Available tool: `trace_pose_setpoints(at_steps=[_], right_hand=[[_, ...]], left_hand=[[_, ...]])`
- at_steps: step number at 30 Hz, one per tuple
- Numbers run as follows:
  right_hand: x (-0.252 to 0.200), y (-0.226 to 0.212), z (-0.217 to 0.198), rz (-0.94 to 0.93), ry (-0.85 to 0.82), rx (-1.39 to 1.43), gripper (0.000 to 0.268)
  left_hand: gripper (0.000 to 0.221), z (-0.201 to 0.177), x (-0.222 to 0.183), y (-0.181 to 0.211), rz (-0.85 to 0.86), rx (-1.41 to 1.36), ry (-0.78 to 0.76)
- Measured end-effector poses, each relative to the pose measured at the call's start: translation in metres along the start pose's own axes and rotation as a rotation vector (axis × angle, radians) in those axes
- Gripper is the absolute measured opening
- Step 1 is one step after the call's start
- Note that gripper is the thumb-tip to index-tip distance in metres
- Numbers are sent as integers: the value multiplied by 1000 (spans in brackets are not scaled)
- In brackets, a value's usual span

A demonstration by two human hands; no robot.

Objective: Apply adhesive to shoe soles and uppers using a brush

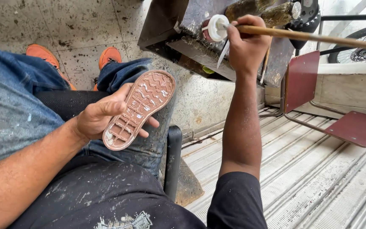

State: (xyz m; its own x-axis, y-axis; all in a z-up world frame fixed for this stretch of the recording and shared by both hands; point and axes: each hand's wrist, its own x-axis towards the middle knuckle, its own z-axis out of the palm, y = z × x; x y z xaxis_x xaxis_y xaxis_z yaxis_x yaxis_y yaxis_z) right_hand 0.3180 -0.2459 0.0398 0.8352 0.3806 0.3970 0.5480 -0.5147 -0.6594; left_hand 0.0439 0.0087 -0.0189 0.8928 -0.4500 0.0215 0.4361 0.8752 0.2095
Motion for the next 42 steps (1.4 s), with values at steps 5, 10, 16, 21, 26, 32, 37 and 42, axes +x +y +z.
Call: trace_pose_setpoints(at_steps=[5, 10, 16, 21, 26, 32, 37, 42], right_hand=[[-7, -1, 1, 350, 264, 395, 19], [-20, 28, 15, 349, 347, 749, 15], [-58, -61, 7, 58, 262, 906, 18], [-141, -93, 31, 119, -124, 938, 17], [-162, -111, 56, 63, -274, 704, 24], [-154, -119, 63, -78, -113, 340, 17], [-156, -121, 48, -122, 4, -165, 16], [-175, -111, 41, 97, 50, -192, 20]], left_hand=[[105, -7, 2, 3, -8, -42, -27], [104, -12, 3, 4, -85, -61, -40], [101, -21, -5, 4, -174, 15, -152], [101, -22, -5, -2, -172, 36, -56], [102, -17, -3, -4, -200, 7, -8], [113, -17, -5, -10, -152, 67, -2], [112, -16, -8, -16, -119, 120, 38], [122, -9, -7, -14, -125, 237, 24]])
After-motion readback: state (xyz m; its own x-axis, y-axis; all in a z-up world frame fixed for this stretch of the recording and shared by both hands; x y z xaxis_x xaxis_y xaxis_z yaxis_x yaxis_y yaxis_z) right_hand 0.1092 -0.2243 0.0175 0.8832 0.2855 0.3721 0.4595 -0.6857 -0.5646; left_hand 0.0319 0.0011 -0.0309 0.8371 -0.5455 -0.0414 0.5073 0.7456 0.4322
